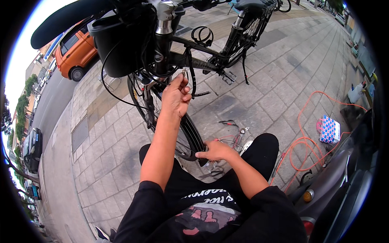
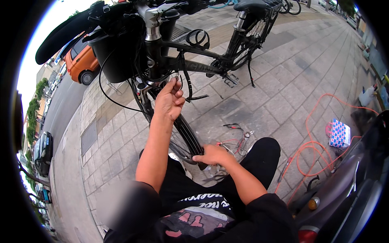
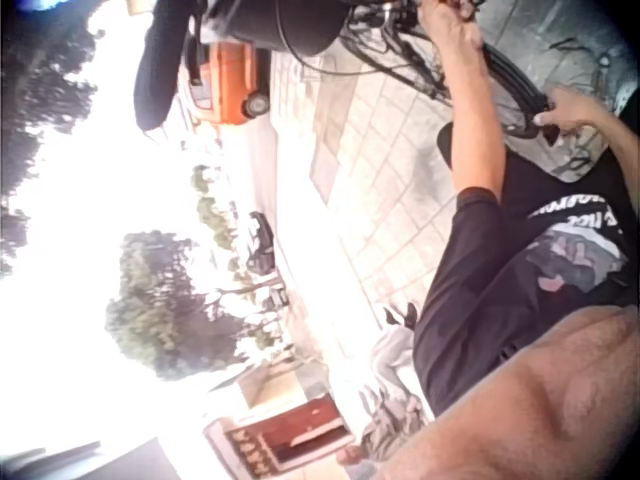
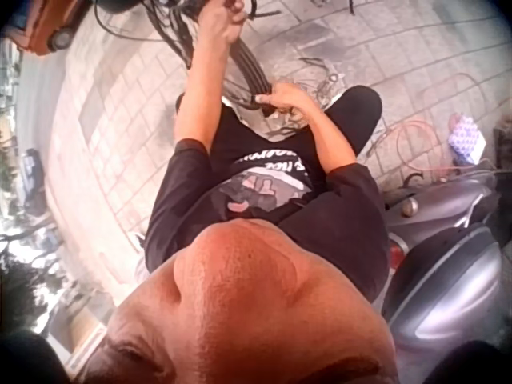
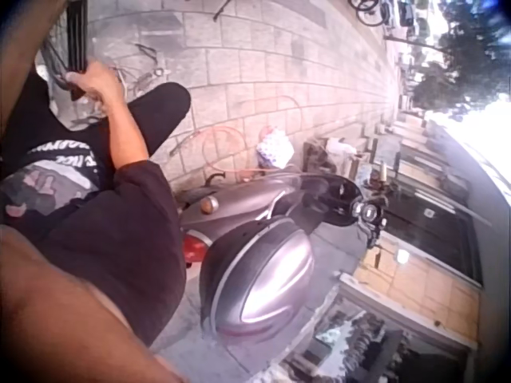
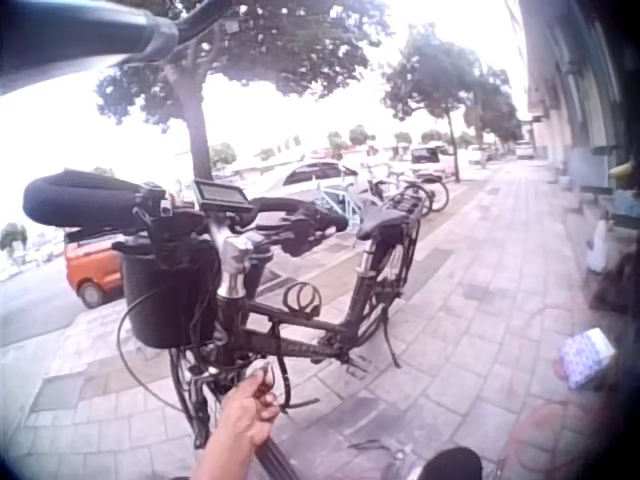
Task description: The person sits on the sidewalk and uses a multimeter to test the electrical connections on a bicycle's handlebar. They connect the multimeter probes to various wires and components, then adjust the handlebar and basket.
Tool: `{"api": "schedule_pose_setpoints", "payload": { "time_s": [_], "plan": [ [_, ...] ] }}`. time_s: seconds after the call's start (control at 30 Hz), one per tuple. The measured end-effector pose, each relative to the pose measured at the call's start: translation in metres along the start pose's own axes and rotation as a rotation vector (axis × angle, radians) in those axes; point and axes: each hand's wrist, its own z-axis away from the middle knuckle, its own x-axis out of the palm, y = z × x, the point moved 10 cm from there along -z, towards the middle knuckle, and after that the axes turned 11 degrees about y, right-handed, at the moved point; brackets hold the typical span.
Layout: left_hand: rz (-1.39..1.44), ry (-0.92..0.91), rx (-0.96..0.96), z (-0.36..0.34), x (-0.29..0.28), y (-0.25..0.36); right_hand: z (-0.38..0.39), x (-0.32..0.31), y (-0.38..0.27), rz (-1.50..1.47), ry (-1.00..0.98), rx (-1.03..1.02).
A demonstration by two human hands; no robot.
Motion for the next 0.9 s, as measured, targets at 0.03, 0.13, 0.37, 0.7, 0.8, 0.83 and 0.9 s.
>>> {"api": "schedule_pose_setpoints", "payload": {
  "time_s": [0.03, 0.13, 0.37, 0.7, 0.8, 0.83, 0.9],
  "plan": [
    [-0.013, 0.015, -0.003, 0.0, 0.0, 0.001, -0.005, -0.007, 0.001, 0.029, -0.032, -0.022],
    [-0.034, 0.025, -0.017, 0.002, -0.007, 0.002, -0.002, -0.081, -0.028, -0.451, 0.183, 0.054],
    [0.003, -0.054, -0.115, 0.012, 0.008, 0.007, -0.035, -0.198, -0.103, -0.278, 0.908, -0.43],
    [0.061, -0.129, -0.158, 0.008, 0.019, 0.013, -0.104, -0.159, -0.098, -0.383, 0.489, -0.434],
    [0.092, -0.205, -0.204, 0.007, 0.018, 0.004, -0.102, -0.153, -0.087, -0.467, 0.545, -0.419],
    [0.104, -0.228, -0.221, 0.008, 0.021, 0.003, -0.105, -0.153, -0.091, -0.444, 0.544, -0.434],
    [0.132, -0.248, -0.243, 0.011, 0.026, 0.003, -0.111, -0.148, -0.095, -0.437, 0.487, -0.418]
  ]
}}
